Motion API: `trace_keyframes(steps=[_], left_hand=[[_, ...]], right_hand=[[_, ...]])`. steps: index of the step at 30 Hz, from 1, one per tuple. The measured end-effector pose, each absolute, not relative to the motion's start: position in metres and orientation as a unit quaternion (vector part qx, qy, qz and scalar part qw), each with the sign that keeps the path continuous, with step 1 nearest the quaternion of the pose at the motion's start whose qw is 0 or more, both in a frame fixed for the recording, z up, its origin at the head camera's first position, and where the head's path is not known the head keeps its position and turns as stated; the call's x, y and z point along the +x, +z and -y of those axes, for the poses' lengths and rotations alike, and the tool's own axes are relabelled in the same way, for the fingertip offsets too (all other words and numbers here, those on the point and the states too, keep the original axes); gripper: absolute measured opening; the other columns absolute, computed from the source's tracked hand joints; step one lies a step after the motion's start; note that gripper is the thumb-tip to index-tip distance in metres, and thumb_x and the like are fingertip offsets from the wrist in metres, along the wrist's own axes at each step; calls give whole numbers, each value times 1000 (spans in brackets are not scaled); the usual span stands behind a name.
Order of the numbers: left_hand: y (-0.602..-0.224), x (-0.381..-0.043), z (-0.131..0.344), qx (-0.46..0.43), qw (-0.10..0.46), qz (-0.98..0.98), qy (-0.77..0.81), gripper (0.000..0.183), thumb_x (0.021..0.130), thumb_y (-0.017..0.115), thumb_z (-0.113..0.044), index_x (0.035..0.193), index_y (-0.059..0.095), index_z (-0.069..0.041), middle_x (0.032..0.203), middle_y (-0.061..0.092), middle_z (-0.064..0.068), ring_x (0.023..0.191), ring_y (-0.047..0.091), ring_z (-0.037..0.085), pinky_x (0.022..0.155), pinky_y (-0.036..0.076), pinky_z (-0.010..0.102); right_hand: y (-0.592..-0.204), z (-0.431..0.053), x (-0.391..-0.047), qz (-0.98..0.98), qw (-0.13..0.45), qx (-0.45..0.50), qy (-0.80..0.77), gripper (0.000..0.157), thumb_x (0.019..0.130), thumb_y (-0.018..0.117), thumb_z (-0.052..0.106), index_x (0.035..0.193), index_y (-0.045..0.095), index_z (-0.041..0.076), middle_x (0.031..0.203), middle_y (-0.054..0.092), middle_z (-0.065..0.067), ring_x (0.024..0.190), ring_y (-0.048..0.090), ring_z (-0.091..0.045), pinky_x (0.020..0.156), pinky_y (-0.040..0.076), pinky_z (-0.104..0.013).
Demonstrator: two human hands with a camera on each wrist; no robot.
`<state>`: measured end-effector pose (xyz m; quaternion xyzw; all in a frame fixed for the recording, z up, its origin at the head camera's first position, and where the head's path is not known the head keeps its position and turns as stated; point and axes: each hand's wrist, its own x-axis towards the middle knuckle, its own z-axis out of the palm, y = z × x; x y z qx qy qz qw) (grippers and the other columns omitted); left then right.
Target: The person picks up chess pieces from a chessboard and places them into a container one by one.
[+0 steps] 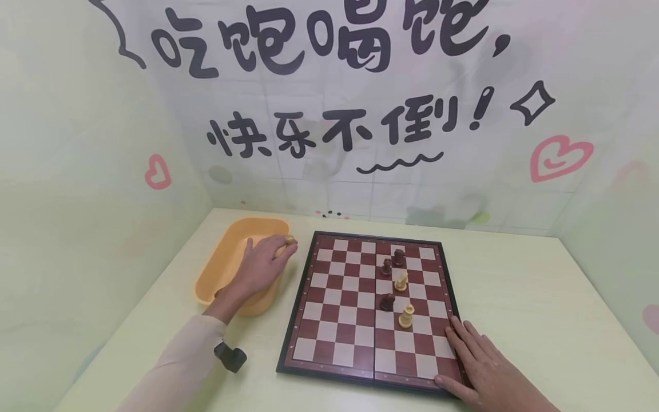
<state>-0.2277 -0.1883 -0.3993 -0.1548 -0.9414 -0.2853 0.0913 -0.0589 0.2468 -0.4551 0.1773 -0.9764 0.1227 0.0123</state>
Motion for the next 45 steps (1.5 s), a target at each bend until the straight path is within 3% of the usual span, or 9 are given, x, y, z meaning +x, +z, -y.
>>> trace_keyframes(steps=[4,10,13,17,20,35,45], left_hand=[[-400,-226,194,-147,96,942,-288,39,108,49,-40,127,69,-12,133,65,9,129,54,33,111,-1,74],[-400,-229,202,-137,106,941,-292,41,108,47,-42,123,69,-10,96,66,3,101,61,28,110,3,76],[-399,-230,206,-136,103,941,-292,42,108,47,-41,125,68,-8,105,69,7,114,60,33,110,2,77],[-397,-229,210,-131,92,940,-300,45,109,46,-39,131,66,-5,131,65,15,132,50,39,110,0,77],[-396,-228,212,-129,88,938,-310,47,109,45,-39,132,65,-3,136,62,17,135,47,41,110,-1,76],[-392,-221,232,-111,85,938,-316,48,111,41,-36,131,63,2,137,60,22,136,44,45,110,0,76],[-398,-221,249,-93,58,941,-320,56,111,37,-40,136,57,6,118,67,24,136,43,47,108,-7,76]], right_hand=[[-455,-247,-60,976,9,176,124,94,89,63,69,150,46,0,157,37,-20,142,34,-44,108,38,-59],[-455,-247,-60,976,12,175,126,93,89,63,68,150,46,-1,157,37,-20,142,34,-44,108,37,-59],[-454,-248,-59,976,13,175,125,93,90,63,68,150,47,-1,157,37,-20,142,34,-44,108,37,-59],[-455,-249,-59,977,11,174,124,94,89,63,69,149,47,-1,157,37,-21,142,34,-44,108,37,-59],[-456,-249,-59,977,12,174,124,94,89,63,69,149,47,-2,157,38,-21,141,35,-45,108,38,-59],[-458,-248,-60,975,14,176,132,93,90,63,68,150,46,-1,158,37,-20,142,34,-44,107,38,-59],[-457,-248,-60,976,11,173,130,93,89,63,68,151,46,0,158,36,-19,142,33,-44,108,37,-59]])
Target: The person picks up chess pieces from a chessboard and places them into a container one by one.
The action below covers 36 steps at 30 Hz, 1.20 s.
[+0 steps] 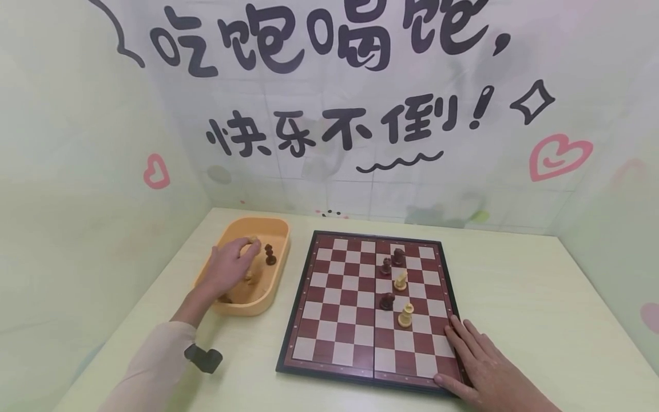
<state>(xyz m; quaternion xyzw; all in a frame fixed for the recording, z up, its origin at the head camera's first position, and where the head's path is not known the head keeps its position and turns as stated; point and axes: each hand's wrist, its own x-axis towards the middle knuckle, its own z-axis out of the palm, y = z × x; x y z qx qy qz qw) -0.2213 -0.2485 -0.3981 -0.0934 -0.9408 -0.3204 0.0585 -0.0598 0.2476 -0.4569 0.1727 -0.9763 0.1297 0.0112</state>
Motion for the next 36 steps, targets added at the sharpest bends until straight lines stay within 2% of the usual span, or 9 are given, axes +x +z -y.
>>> trace_keyframes(steps=[8,17,18,19,22,25,26,36], left_hand=[[-396,-219,250,-86,59,937,-334,58,111,36,-41,139,55,6,141,55,26,138,40,47,109,-8,76],[-397,-219,247,-86,64,942,-318,55,112,33,-38,140,56,3,142,54,25,138,40,46,110,-3,76],[-397,-220,247,-88,65,942,-318,54,112,33,-38,139,56,2,142,55,25,138,40,46,110,-2,76],[-397,-220,246,-90,67,942,-317,54,112,33,-38,139,57,2,134,60,25,136,42,46,110,-1,75],[-398,-220,243,-98,71,939,-323,52,111,35,-37,138,58,2,130,63,24,135,44,46,110,-1,75],[-400,-221,239,-104,72,935,-330,49,110,39,-35,136,59,2,132,63,23,136,43,45,110,-2,76],[-400,-221,238,-106,74,934,-332,48,110,40,-34,135,60,2,139,58,22,138,41,45,109,-3,76],[-401,-223,224,-112,77,934,-332,43,108,45,-31,134,62,0,139,60,18,137,43,41,110,-4,75]], right_hand=[[-456,-246,-59,977,14,175,122,92,89,64,67,149,47,-1,157,38,-19,142,33,-43,107,38,-58],[-455,-245,-59,977,10,176,120,93,89,65,67,149,47,-1,157,38,-20,142,34,-44,106,40,-58],[-455,-245,-59,977,8,175,122,93,89,64,67,150,46,-1,157,37,-20,142,33,-44,106,40,-58],[-455,-245,-59,977,8,175,123,93,89,64,68,149,46,-1,157,37,-20,142,33,-44,106,40,-58],[-455,-245,-60,977,7,174,127,94,89,63,68,150,46,-1,157,37,-20,142,33,-44,107,39,-59],[-456,-246,-60,976,13,177,128,94,89,64,68,149,46,-1,157,37,-20,142,33,-45,106,39,-60],[-457,-246,-60,976,13,177,128,93,89,63,68,150,46,-1,157,36,-20,142,33,-45,107,39,-59],[-457,-247,-60,976,18,179,123,93,89,63,68,150,46,-1,158,36,-19,142,33,-44,107,39,-59]])
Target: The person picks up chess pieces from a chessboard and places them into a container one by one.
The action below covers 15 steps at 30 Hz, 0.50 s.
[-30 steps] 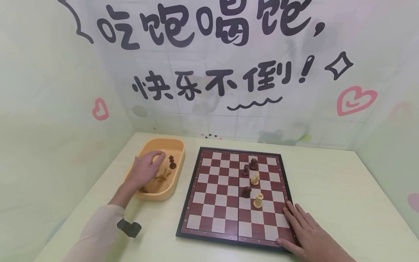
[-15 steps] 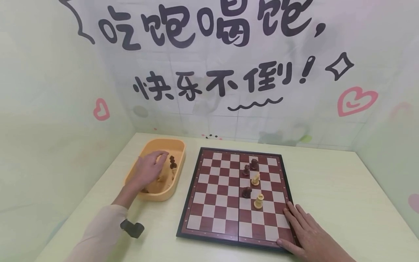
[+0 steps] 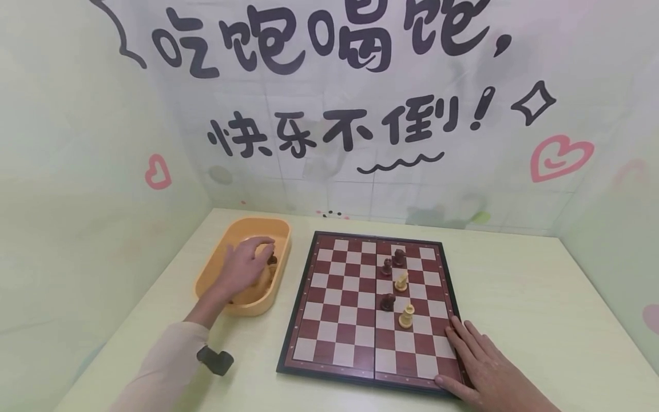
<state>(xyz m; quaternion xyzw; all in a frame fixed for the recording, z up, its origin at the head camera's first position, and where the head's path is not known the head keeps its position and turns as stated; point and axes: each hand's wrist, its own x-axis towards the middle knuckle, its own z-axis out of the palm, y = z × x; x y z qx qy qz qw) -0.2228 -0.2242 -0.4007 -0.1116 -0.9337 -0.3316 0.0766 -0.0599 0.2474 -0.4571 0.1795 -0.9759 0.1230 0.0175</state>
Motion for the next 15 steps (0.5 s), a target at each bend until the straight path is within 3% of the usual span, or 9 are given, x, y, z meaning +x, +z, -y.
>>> trace_keyframes(steps=[9,15], left_hand=[[-399,-221,213,-111,78,933,-334,40,108,47,-30,132,63,-2,134,63,17,134,47,39,111,-5,73],[-398,-220,206,-117,87,932,-331,39,106,53,-30,130,64,-2,108,68,12,108,60,35,110,-2,75]], right_hand=[[-454,-246,-59,977,10,176,119,93,89,64,68,149,46,-1,157,37,-20,142,34,-44,107,38,-59],[-454,-245,-59,977,11,177,118,94,89,64,68,149,47,-1,157,38,-21,141,35,-44,107,39,-59]])
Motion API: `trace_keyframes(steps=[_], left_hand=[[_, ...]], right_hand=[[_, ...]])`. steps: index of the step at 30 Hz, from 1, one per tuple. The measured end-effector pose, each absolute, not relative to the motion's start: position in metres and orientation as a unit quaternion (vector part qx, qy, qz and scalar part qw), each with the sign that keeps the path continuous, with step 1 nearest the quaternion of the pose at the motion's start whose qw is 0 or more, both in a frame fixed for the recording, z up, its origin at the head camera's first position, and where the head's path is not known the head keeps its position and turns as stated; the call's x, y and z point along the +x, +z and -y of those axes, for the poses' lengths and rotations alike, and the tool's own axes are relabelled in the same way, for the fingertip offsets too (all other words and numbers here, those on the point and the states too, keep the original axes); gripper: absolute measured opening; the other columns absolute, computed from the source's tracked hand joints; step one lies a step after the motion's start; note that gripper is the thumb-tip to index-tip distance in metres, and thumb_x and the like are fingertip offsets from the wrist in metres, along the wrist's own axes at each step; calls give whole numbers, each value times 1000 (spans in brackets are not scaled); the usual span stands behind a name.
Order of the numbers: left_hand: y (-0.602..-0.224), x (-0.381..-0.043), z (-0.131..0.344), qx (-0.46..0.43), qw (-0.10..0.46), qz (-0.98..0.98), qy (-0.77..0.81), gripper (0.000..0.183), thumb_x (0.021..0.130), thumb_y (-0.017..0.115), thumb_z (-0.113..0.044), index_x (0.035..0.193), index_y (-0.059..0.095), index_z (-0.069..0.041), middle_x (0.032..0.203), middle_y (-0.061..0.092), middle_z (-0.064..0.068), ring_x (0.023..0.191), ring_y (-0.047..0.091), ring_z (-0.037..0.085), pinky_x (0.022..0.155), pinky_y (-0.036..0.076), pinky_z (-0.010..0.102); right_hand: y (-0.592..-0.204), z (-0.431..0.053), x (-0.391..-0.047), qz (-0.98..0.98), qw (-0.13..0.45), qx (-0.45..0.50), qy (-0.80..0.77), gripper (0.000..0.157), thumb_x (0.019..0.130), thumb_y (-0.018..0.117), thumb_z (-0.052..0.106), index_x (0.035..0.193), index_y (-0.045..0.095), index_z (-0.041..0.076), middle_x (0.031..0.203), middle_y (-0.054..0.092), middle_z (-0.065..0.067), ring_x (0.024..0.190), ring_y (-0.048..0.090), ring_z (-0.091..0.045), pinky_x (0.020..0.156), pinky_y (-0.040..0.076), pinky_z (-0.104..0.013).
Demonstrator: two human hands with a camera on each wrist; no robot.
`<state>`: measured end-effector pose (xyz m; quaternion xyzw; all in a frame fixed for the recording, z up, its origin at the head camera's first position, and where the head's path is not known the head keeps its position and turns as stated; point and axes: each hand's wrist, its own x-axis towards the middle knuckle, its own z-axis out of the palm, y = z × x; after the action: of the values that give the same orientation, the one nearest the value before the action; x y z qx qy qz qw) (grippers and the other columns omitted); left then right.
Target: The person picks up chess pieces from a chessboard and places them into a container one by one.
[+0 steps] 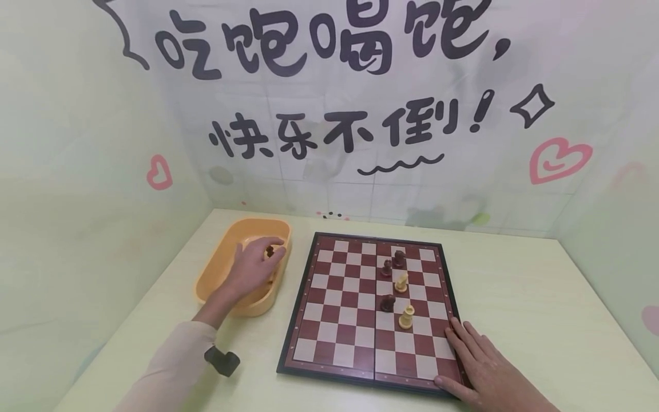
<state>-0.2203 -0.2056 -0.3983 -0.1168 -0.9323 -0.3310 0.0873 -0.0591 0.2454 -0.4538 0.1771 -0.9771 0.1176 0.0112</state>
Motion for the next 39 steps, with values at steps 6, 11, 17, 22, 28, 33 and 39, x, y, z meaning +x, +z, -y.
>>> trace_keyframes(steps=[6,11,17,22,28,33,39], left_hand=[[-402,-221,198,-133,89,929,-334,40,105,54,-33,131,65,-5,113,69,11,109,62,33,111,-2,74],[-403,-219,191,-141,85,924,-344,40,104,54,-34,132,65,-8,135,63,11,124,57,34,112,-5,71],[-402,-218,181,-142,77,925,-343,40,104,56,-34,133,63,-7,141,59,12,139,43,35,114,-8,69],[-401,-217,171,-143,76,933,-321,39,104,58,-34,133,64,-8,141,59,14,138,45,37,113,-4,71],[-399,-217,162,-150,78,934,-316,40,102,60,-32,133,64,-7,137,62,12,135,48,36,114,-1,71],[-399,-218,158,-152,79,935,-310,41,102,59,-34,133,64,-8,136,63,12,134,49,35,113,-1,72],[-399,-217,154,-153,69,933,-317,41,102,59,-34,132,65,-6,135,63,12,135,48,35,114,-2,70]], right_hand=[[-456,-246,-59,976,14,180,120,93,89,63,68,149,46,-2,157,37,-21,142,35,-44,107,38,-59],[-456,-246,-59,976,18,180,119,94,89,63,69,149,47,-2,157,37,-21,142,35,-44,107,38,-59],[-456,-246,-59,977,18,179,117,95,89,63,69,149,47,-1,157,37,-21,142,35,-43,108,38,-58],[-455,-247,-59,978,10,173,119,96,88,62,71,149,46,-2,157,37,-22,142,34,-44,107,38,-59],[-455,-247,-59,977,18,176,118,95,88,63,70,148,48,-2,157,38,-22,141,35,-44,107,39,-59],[-454,-247,-59,977,19,178,117,95,88,63,70,148,48,-3,156,38,-22,141,36,-44,107,39,-58],[-452,-245,-60,978,5,174,113,97,88,60,72,148,47,-3,156,38,-23,142,36,-43,108,38,-58]])
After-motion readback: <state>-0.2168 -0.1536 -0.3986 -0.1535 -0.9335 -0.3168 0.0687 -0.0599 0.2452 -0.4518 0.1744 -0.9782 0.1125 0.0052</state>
